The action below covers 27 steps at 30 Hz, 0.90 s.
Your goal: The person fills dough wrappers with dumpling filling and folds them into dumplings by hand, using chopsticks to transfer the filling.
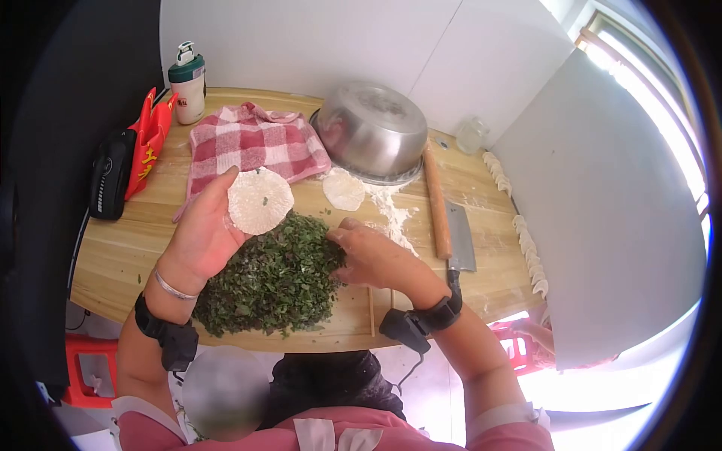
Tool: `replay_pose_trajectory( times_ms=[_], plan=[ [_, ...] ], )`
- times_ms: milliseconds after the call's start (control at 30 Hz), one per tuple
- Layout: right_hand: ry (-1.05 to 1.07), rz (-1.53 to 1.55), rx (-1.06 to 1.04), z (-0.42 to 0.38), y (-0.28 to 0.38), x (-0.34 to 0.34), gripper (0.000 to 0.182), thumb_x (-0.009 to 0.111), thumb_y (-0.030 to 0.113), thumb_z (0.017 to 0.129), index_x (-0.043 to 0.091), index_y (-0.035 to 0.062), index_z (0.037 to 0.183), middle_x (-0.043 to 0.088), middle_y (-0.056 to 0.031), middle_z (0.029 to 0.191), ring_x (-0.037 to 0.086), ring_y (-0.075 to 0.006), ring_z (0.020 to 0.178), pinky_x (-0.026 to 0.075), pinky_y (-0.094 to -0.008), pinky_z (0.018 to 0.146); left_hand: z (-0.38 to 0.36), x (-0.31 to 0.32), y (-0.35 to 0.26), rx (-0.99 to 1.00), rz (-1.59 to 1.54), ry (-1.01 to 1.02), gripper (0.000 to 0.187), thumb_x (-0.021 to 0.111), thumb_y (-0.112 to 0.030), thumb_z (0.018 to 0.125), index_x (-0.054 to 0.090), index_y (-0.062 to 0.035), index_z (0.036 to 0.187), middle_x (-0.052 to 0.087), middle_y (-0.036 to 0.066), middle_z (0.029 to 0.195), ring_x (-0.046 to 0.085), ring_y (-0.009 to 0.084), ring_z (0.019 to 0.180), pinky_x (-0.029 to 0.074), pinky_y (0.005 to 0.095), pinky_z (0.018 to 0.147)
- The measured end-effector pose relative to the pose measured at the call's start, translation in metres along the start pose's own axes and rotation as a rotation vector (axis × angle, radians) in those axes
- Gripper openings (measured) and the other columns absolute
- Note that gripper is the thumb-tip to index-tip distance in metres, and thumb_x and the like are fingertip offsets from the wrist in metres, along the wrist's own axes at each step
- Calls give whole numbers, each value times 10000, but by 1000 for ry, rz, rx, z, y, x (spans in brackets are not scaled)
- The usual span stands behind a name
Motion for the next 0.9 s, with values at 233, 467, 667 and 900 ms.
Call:
replay_pose_trajectory(
  times_ms=[233, 467, 667, 900],
  plan=[
    [-144, -2, -19, 4, -1, 11, 293, 670, 54, 724, 619, 10, 1009, 587, -151, 929, 581, -339, 942, 473, -426, 819, 4, -3, 4, -35, -3, 37, 420, 365, -330, 1016, 487, 1, 1243, 597, 133, 1192, 592, 270, 1106, 481, 451, 952],
    [-255, 249, 78, 4, -3, 3, 188, 657, -1, 732, 689, 14, 916, 648, -123, 815, 627, -238, 708, 506, -326, 666, 3, -2, 5, -48, -3, 72, 429, 350, -339, 1018, 483, -3, 1249, 596, 131, 1195, 592, 269, 1105, 483, 457, 948],
    [-301, 401, 66, 8, 0, -13, 161, 659, -32, 763, 693, 5, 915, 631, -61, 779, 591, -122, 648, 487, -247, 614, 5, -5, 8, -84, 8, 66, 448, 335, -346, 1019, 481, 7, 1253, 592, 138, 1203, 589, 274, 1109, 477, 456, 955],
    [-445, 330, -88, 19, 46, -39, 161, 653, -8, 724, 682, 2, 882, 635, -111, 768, 612, -226, 660, 502, -311, 628, -1, 9, 10, -170, 40, 124, 486, 296, -359, 1025, 459, 19, 1283, 569, 143, 1239, 577, 270, 1125, 466, 451, 969]
  ],
)
Point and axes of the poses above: each hand's wrist, its own z-axis towards the middle knuckle, its own x-axis out of the palm, y = z × x, the point moved 1 cm from there along z, towards the middle knuckle
